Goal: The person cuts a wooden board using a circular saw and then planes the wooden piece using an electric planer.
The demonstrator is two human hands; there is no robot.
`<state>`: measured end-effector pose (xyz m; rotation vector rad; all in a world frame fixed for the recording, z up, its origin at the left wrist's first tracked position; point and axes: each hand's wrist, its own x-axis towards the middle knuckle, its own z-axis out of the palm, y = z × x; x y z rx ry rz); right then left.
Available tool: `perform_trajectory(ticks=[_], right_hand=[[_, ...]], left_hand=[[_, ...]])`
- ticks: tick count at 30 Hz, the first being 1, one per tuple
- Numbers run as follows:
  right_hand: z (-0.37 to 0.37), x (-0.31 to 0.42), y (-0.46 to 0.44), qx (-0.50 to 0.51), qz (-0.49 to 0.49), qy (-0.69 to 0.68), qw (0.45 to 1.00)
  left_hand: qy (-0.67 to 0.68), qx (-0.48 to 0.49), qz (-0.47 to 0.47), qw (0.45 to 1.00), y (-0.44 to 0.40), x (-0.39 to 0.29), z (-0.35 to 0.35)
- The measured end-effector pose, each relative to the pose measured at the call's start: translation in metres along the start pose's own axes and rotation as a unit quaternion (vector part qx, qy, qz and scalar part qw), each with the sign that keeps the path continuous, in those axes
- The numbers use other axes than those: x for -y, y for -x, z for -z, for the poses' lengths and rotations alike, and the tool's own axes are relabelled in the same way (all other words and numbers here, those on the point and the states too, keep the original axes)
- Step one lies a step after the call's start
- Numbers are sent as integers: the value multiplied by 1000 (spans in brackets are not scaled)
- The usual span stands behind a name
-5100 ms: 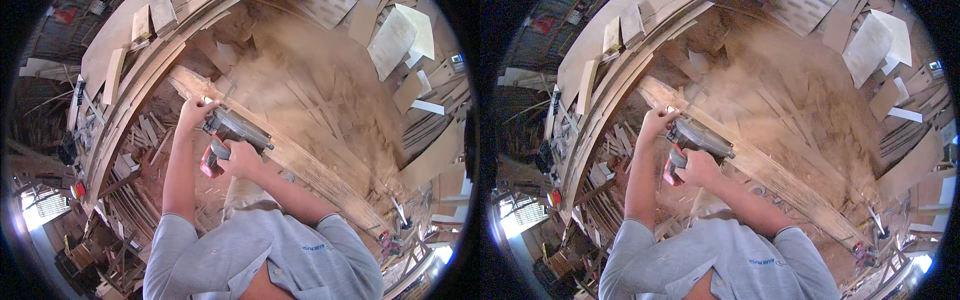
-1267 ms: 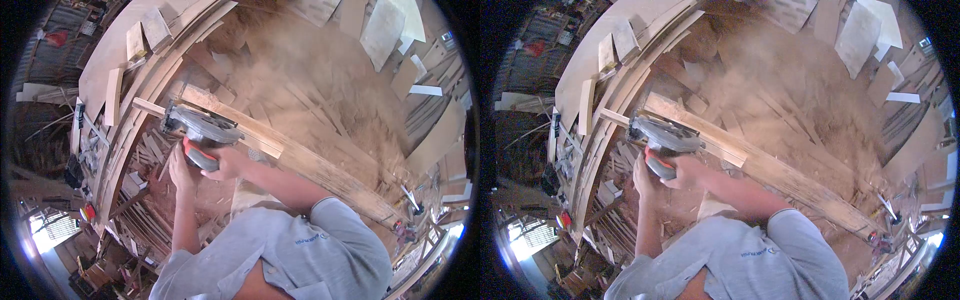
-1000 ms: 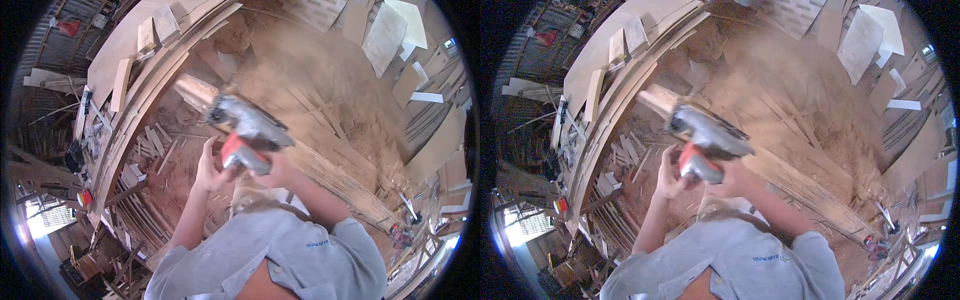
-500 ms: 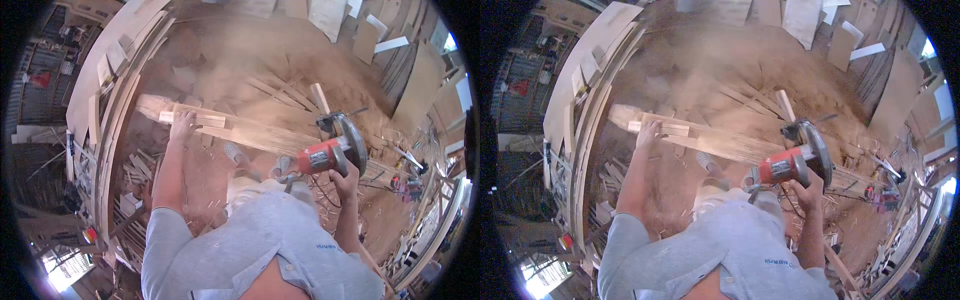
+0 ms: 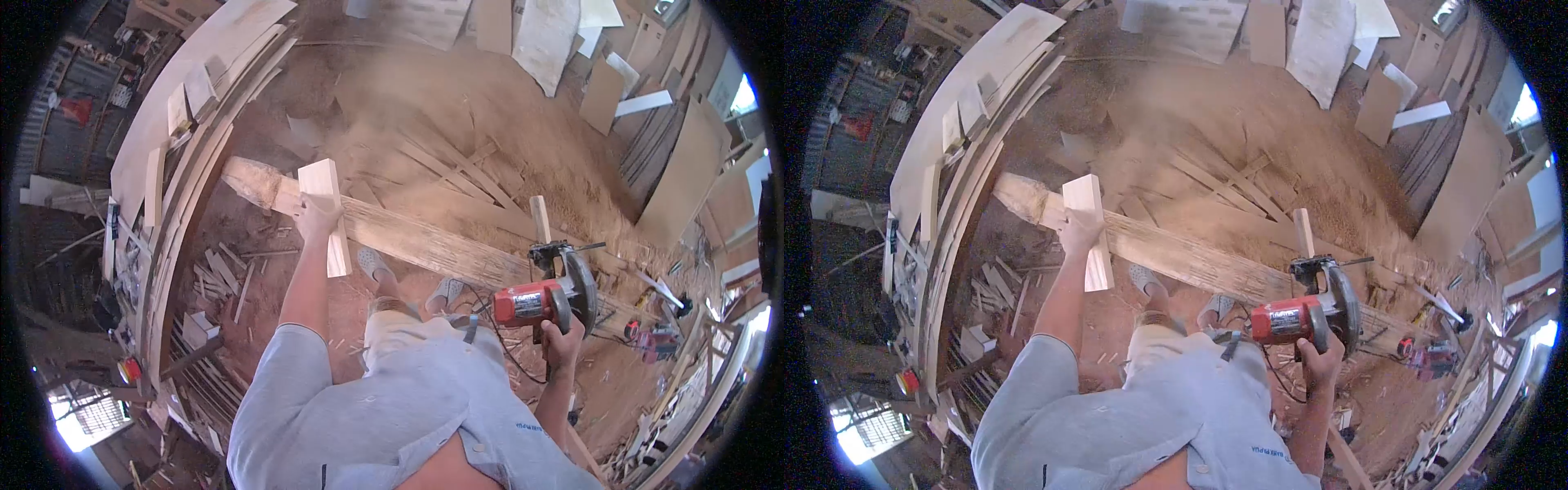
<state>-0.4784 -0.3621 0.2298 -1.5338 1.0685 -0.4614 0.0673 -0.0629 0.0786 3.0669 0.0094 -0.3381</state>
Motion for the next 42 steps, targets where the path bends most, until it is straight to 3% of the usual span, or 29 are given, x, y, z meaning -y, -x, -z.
perform_trajectory(ticks=[3,4,6,8,10,11,15,18,21,24,27,30,33,36,37,41,42], right_hand=[[-14,9,-14,27,-4,3,1000],[-21,19,-17,40,-18,4,999],[-35,39,-23,66,-47,8,997],[-46,47,-32,96,-85,19,992],[-55,45,-42,132,-55,20,989],[-60,46,-46,150,-41,22,988],[-92,67,-52,186,-9,68,980],[-113,80,-55,221,1,134,966],[-117,86,-57,261,28,211,941],[-134,105,-54,309,37,194,930],[-137,114,-53,358,80,173,914],[-142,123,-60,429,93,166,883],[-158,121,-67,478,129,197,846],[-186,135,-69,524,123,203,818],[-197,135,-69,532,118,210,812],[-237,129,-63,532,119,187,817],[-245,123,-63,529,121,177,821]], left_hand=[[118,-4,26,993,-40,28,-20],[235,13,36,971,-50,42,-20],[457,35,55,887,-63,70,-19],[561,52,123,817,-51,65,0],[629,56,170,757,-38,53,7],[560,-8,119,820,-53,64,-22],[666,-101,83,734,-43,48,-59],[701,-172,107,683,-53,35,-88],[709,-105,152,680,-54,29,-40],[605,-114,241,751,-64,12,-30],[676,-117,198,700,-68,21,-46],[694,-76,138,703,-70,34,-52],[718,-12,156,678,-47,42,-19],[745,-19,30,666,3,57,19],[676,-130,91,719,19,57,27],[656,-101,-17,748,93,55,75],[619,-89,-47,779,106,54,84]])
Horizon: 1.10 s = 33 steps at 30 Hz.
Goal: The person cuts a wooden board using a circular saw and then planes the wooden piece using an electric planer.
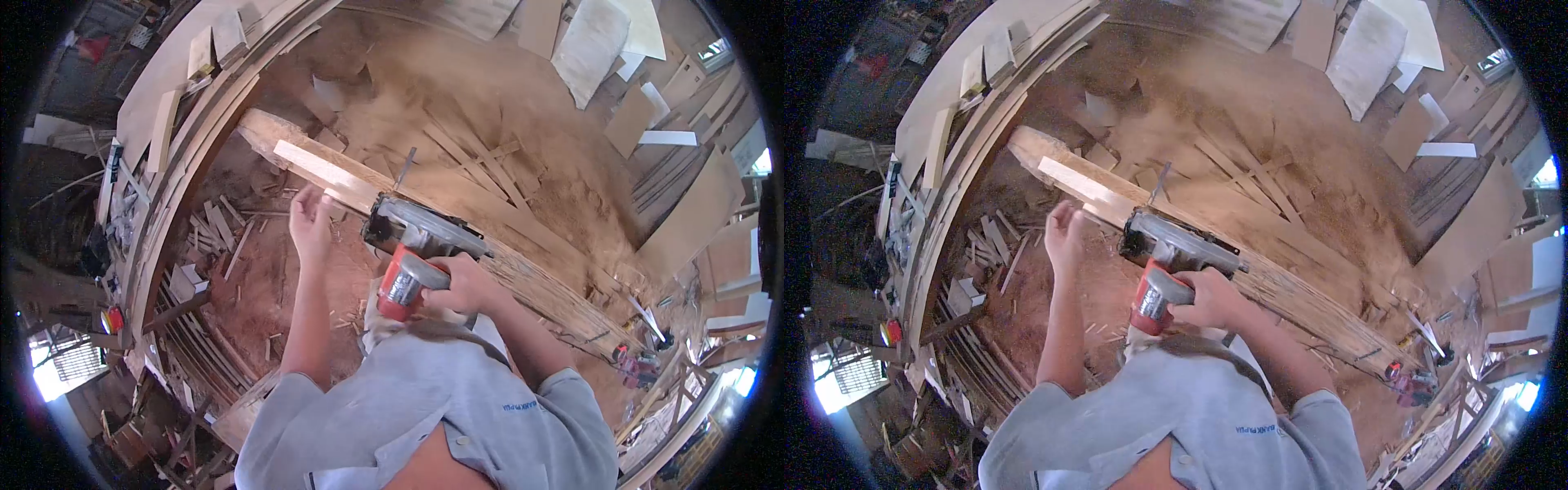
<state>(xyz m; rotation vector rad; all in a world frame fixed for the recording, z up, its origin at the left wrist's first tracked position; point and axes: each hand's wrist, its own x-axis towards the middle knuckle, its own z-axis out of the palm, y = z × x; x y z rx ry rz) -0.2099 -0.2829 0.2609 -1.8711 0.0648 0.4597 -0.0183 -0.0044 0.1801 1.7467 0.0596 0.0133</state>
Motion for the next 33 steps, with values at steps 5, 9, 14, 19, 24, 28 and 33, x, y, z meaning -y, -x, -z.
perform_trajectory(ticks=[5,9,14,19,24,28,33], right_hand=[[-21,-4,-31,-11,-34,-46,998],[-34,-1,-39,-75,10,-20,997],[-36,2,-49,-78,58,27,995],[-38,8,-56,-87,-10,17,996],[-37,11,-60,-62,-49,22,997],[-33,17,-63,-50,-52,32,997],[-34,20,-65,-41,-58,34,997]], left_hand=[[-103,124,9,987,27,-21,-4],[-167,253,43,952,61,-31,-7],[-201,326,-8,924,84,-27,-4],[-306,324,13,895,97,-33,-27],[-367,326,30,871,94,-38,-31],[-359,320,23,876,92,-37,-29],[-339,323,18,883,90,-31,-26]])
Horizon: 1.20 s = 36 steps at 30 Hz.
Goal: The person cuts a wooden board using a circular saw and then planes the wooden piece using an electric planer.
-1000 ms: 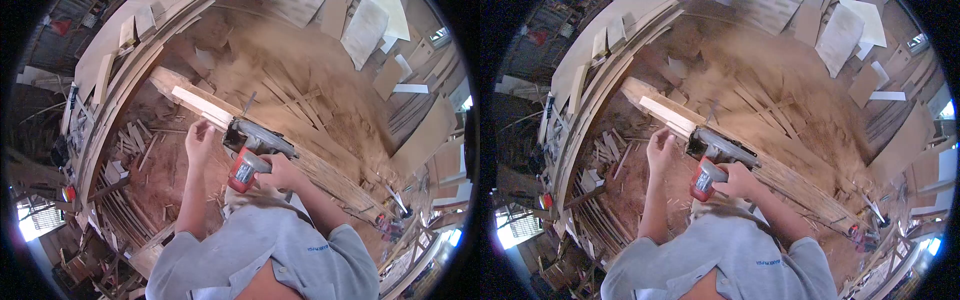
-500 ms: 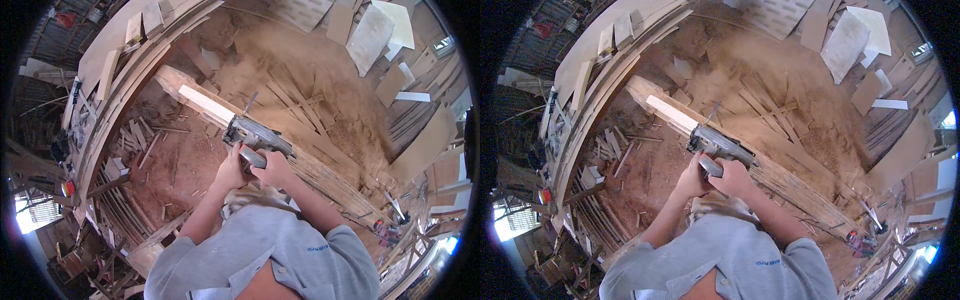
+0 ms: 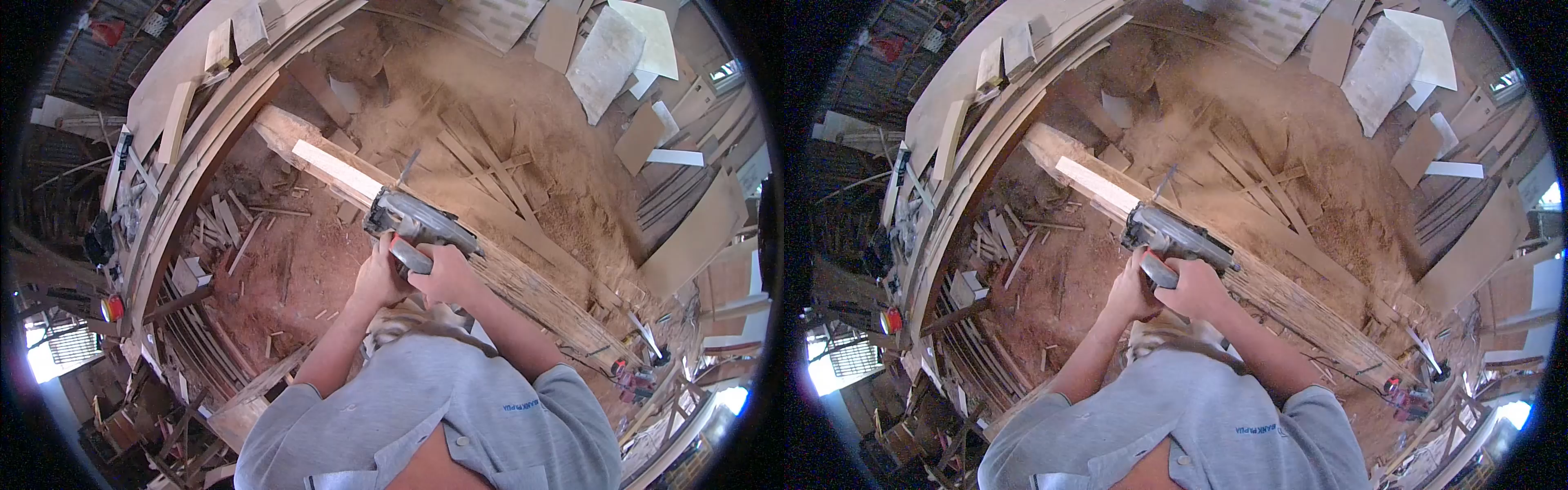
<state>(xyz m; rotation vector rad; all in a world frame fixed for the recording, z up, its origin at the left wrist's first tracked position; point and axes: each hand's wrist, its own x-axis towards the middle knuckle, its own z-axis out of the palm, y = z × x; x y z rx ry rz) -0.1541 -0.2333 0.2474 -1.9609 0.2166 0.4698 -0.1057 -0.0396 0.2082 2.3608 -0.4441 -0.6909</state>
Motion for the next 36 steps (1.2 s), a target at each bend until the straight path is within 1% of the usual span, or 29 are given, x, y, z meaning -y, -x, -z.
perform_trajectory(ticks=[16,20,24,28,31,34,36], right_hand=[[-2,8,-6,-1,3,5,1000],[-5,8,-10,-9,20,12,1000],[-8,7,-14,-13,35,14,999],[-14,4,-21,-30,44,11,999],[-11,10,-26,2,36,16,999],[-14,12,-33,5,27,22,999],[-14,15,-36,11,30,16,999]], left_hand=[[-5,1,6,1000,-4,5,7],[3,-32,-17,999,-6,20,0],[-1,-38,-25,999,-9,28,-1],[-7,1,5,1000,-11,24,10],[-18,3,2,1000,-14,29,13],[-13,20,26,999,-17,28,22],[2,-13,7,1000,-19,36,18]])
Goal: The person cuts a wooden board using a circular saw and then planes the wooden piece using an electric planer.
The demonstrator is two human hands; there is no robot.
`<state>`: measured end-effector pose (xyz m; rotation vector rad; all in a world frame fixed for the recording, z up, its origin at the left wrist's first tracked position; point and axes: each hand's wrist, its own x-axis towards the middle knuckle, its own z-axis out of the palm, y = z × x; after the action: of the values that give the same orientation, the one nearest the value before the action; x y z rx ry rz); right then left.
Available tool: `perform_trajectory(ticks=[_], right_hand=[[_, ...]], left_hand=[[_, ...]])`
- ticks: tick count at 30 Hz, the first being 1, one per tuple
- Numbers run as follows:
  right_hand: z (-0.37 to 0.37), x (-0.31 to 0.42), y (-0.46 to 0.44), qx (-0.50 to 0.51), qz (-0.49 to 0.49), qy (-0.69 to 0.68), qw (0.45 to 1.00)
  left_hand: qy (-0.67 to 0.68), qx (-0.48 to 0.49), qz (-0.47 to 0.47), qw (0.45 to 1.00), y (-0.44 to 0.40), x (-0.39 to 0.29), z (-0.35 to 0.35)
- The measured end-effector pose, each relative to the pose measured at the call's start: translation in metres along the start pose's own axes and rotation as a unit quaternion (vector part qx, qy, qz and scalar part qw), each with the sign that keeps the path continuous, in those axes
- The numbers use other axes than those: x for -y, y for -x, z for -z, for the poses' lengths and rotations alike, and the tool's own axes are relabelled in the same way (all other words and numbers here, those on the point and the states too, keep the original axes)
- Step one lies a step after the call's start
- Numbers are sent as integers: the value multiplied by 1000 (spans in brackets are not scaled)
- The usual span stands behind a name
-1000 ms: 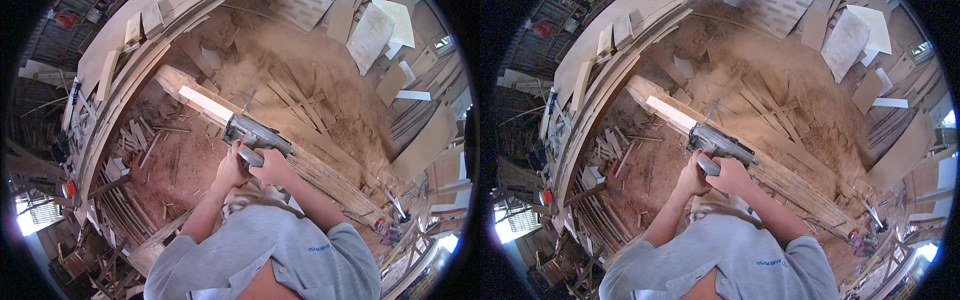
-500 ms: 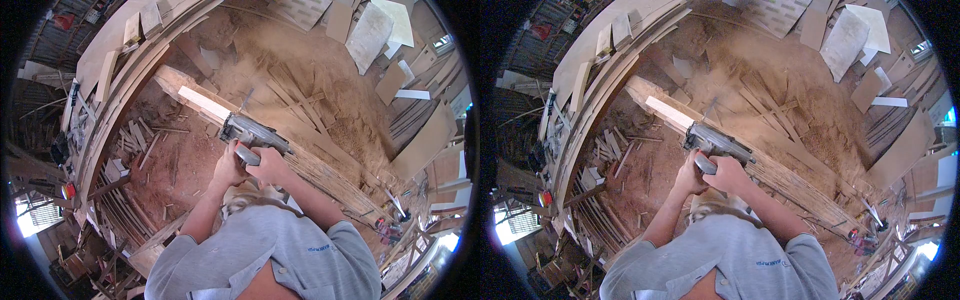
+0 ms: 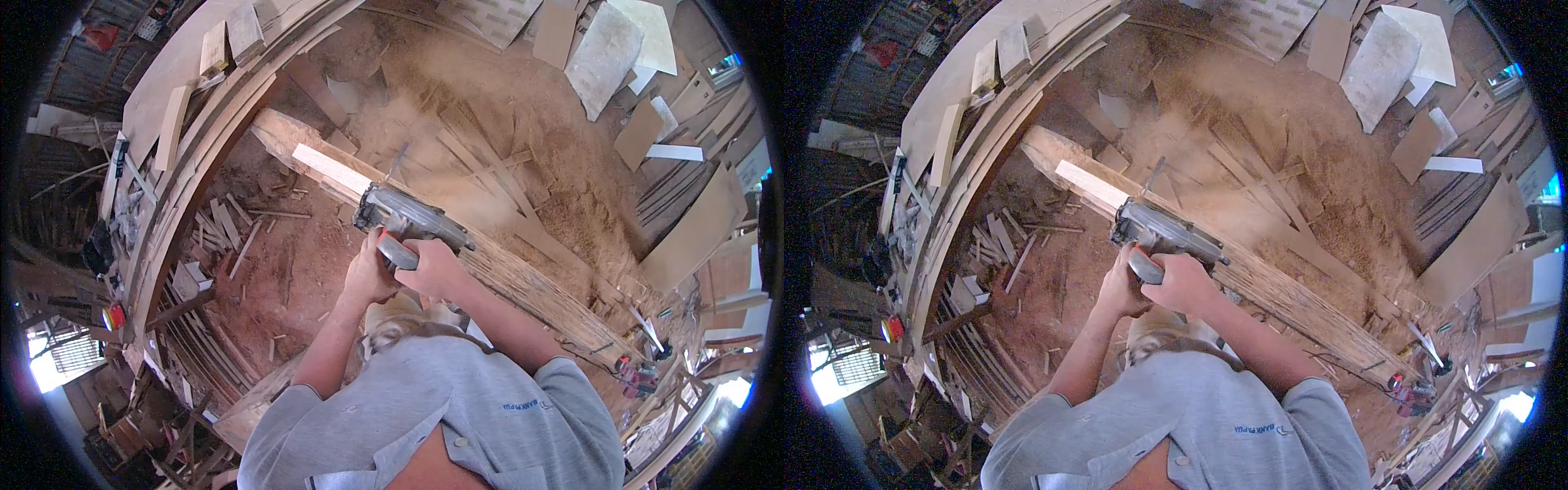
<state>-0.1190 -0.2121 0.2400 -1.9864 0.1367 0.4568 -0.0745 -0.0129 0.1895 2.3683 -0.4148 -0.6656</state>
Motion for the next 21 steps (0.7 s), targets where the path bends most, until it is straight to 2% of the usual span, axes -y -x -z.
perform_trajectory(ticks=[6,16,21], right_hand=[[4,17,-6,10,-34,-25,999],[-8,15,-29,-12,19,-34,999],[-4,22,-37,22,-4,-18,1000]], left_hand=[[-10,-8,-27,1000,-4,3,12],[-8,-4,-9,1000,-15,14,26],[-1,-7,24,1000,-19,16,32]])
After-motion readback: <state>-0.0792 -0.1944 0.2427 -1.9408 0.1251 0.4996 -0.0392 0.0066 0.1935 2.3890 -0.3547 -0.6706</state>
